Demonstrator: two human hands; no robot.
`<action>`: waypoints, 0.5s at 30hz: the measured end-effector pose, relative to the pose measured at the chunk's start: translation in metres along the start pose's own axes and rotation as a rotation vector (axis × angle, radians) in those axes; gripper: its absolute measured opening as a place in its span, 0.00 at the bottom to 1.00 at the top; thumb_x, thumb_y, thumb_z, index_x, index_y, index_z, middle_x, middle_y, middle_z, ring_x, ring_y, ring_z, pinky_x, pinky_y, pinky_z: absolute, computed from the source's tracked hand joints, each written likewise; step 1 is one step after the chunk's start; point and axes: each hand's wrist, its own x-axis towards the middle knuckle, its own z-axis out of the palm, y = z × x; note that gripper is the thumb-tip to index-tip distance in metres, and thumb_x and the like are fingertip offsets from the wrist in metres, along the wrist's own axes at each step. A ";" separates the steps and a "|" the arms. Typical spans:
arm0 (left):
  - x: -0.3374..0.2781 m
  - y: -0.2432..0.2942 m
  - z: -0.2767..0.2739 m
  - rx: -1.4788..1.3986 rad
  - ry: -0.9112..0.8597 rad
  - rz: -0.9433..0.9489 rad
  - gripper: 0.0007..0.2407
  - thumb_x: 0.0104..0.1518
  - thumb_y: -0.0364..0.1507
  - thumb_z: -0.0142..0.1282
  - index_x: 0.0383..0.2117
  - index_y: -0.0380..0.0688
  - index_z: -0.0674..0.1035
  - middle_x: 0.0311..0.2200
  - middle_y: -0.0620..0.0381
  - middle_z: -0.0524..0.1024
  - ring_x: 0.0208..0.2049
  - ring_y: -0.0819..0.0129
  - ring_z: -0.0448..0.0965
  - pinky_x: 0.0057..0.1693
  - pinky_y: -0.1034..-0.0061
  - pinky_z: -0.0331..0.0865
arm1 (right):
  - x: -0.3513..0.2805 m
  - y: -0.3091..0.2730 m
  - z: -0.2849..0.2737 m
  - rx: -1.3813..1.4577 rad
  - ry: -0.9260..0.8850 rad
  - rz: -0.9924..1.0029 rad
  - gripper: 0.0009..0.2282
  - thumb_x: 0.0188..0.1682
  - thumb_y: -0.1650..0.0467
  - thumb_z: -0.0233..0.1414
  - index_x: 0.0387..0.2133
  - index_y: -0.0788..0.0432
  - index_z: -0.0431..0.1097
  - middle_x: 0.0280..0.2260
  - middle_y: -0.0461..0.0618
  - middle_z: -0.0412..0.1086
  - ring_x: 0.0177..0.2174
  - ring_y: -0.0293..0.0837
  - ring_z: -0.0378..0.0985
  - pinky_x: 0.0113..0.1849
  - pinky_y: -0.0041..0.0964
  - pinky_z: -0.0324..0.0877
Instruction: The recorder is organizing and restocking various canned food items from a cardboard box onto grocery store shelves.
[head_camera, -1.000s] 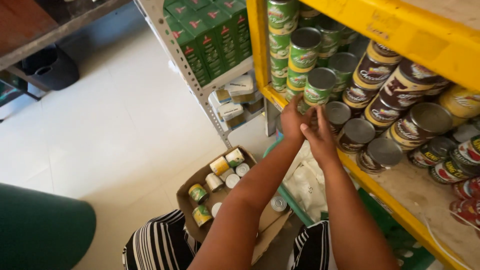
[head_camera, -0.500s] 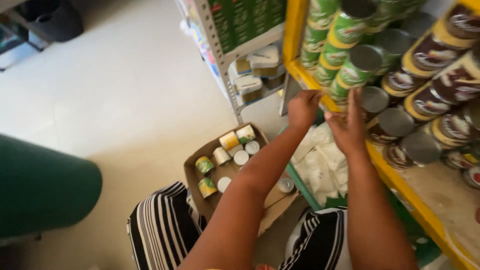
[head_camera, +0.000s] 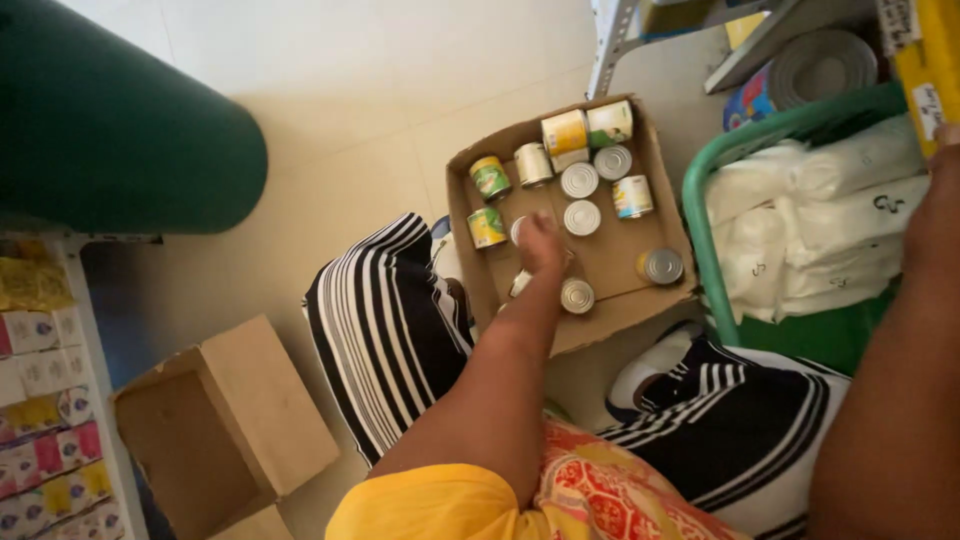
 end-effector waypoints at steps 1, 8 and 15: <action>0.012 -0.007 -0.008 -0.002 0.002 -0.006 0.11 0.63 0.37 0.53 0.36 0.42 0.78 0.37 0.43 0.79 0.41 0.42 0.77 0.47 0.52 0.69 | 0.001 0.014 -0.002 -0.002 -0.006 -0.002 0.17 0.69 0.64 0.44 0.60 0.65 0.70 0.54 0.54 0.75 0.51 0.46 0.79 0.52 0.43 0.76; 0.079 -0.062 -0.047 0.708 -0.009 0.188 0.31 0.48 0.31 0.57 0.64 0.51 0.64 0.65 0.49 0.62 0.63 0.45 0.65 0.59 0.51 0.65 | 0.005 0.049 -0.011 0.064 -0.109 0.253 0.17 0.69 0.60 0.43 0.63 0.57 0.66 0.53 0.50 0.71 0.49 0.45 0.77 0.48 0.43 0.76; 0.106 -0.091 -0.052 0.861 -0.426 0.303 0.29 0.65 0.27 0.51 0.75 0.53 0.58 0.70 0.55 0.60 0.69 0.57 0.63 0.66 0.53 0.66 | -0.002 -0.008 -0.004 -0.228 -0.148 -0.014 0.15 0.67 0.67 0.44 0.64 0.61 0.62 0.53 0.58 0.71 0.49 0.53 0.73 0.48 0.50 0.71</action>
